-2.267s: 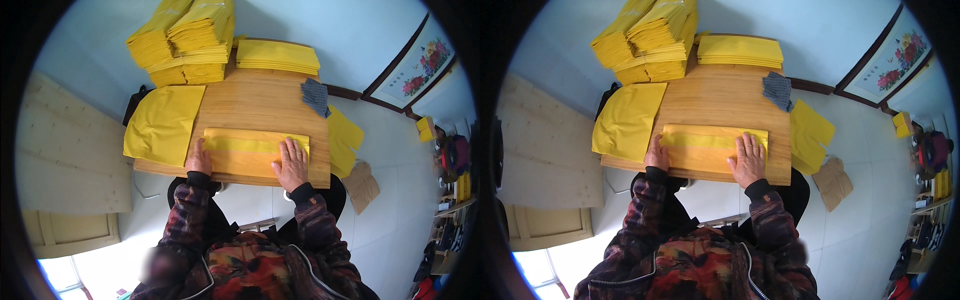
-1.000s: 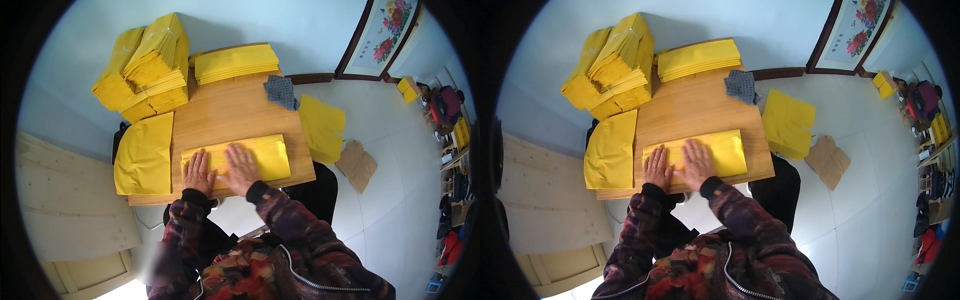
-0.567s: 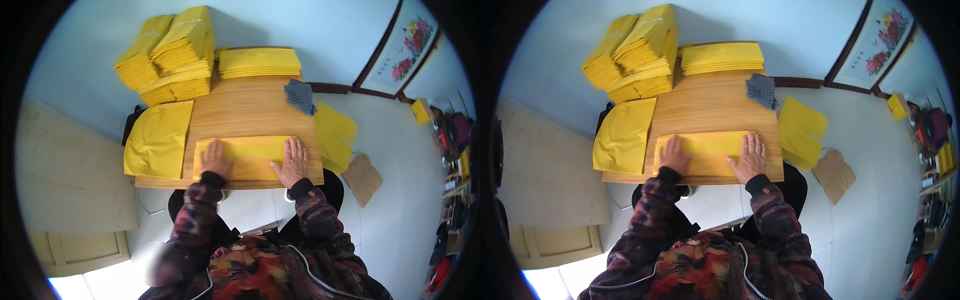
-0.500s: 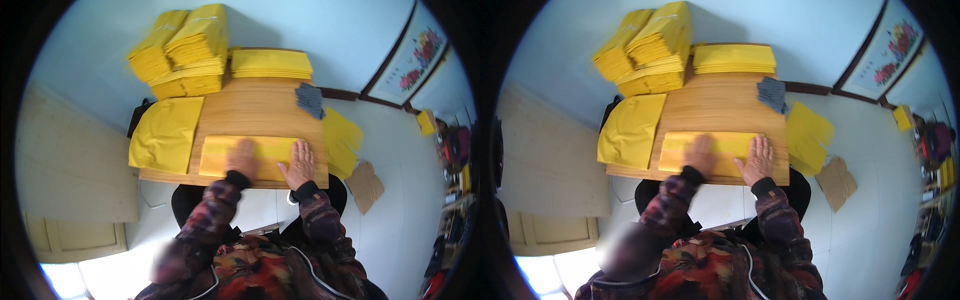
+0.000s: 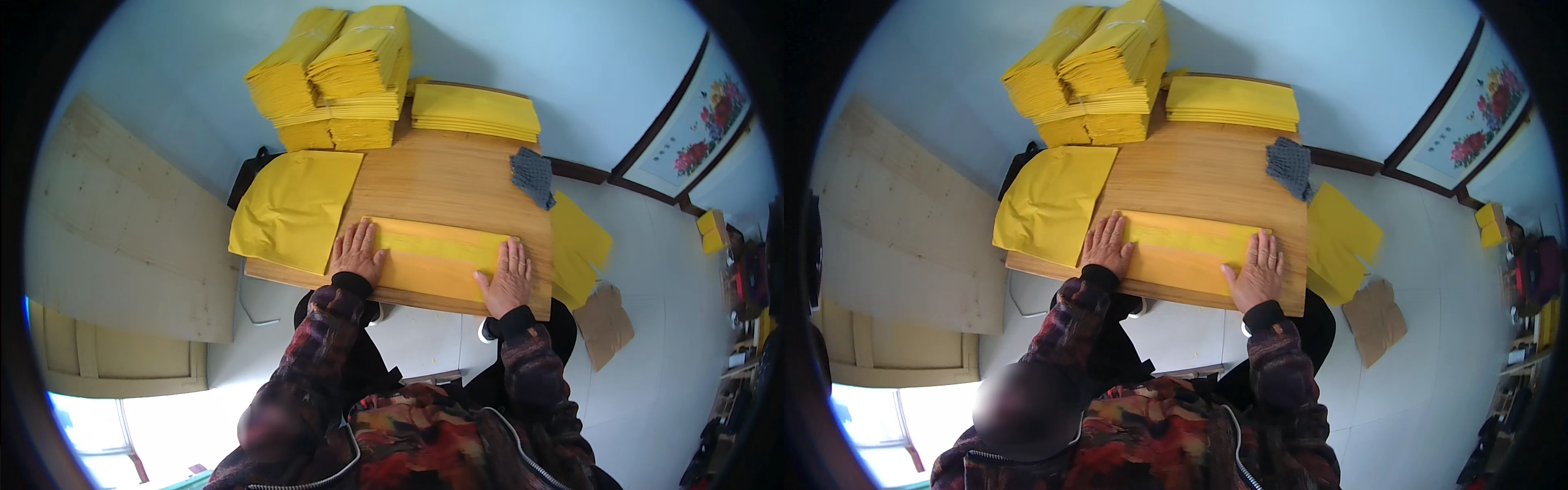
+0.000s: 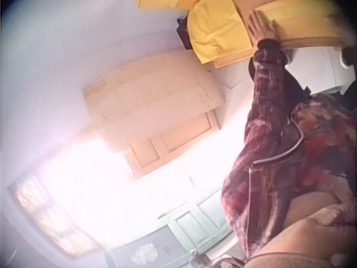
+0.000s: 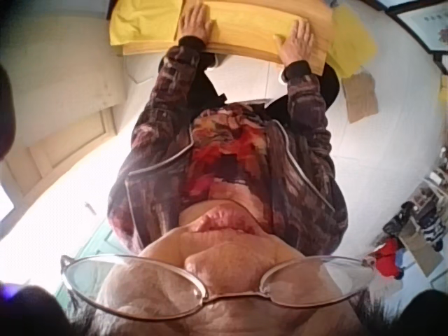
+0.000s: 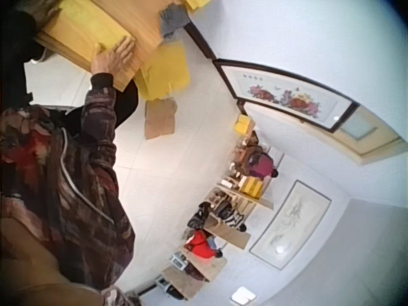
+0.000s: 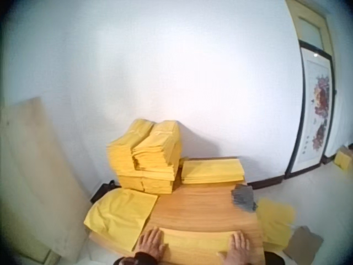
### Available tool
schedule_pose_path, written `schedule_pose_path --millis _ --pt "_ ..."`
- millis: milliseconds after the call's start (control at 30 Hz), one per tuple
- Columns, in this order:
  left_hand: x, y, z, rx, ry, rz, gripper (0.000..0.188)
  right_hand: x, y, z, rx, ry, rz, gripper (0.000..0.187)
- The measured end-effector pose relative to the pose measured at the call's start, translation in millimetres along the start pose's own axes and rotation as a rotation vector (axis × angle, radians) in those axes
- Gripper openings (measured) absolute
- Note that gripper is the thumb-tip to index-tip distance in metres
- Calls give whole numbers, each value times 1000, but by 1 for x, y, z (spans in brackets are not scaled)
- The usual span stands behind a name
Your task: The person folds yellow padded envelopes on a wooden table. They repeatedly fold the envelopes in half and then fold the bottom edge up, smoothing the creases, and stack the finished envelopes on the table.
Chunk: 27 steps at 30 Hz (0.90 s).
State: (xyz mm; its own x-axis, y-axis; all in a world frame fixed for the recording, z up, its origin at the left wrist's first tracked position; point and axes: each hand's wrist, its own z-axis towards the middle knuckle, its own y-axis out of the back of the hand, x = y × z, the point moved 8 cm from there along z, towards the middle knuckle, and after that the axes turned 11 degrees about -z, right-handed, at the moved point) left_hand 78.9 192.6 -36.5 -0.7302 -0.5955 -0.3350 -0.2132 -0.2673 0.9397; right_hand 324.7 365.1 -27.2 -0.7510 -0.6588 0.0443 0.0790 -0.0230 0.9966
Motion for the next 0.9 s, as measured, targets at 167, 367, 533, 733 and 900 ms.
schedule_pose_path --millis 167,367,533,733,900 --pt "2 -4 0 -34 -22 -12 62 57 16 -3 -67 75 -49 74" --pt "6 -10 4 -4 -31 59 62 189 2 8 -83 380 244 56" --pt "2 -6 2 -17 -57 70 63 182 -12 18 -92 335 207 57" --pt "-3 0 -1 -88 -124 28 61 106 -5 5 -138 246 211 70" --pt "4 -2 0 -67 -92 16 61 47 0 -6 -108 182 80 75"
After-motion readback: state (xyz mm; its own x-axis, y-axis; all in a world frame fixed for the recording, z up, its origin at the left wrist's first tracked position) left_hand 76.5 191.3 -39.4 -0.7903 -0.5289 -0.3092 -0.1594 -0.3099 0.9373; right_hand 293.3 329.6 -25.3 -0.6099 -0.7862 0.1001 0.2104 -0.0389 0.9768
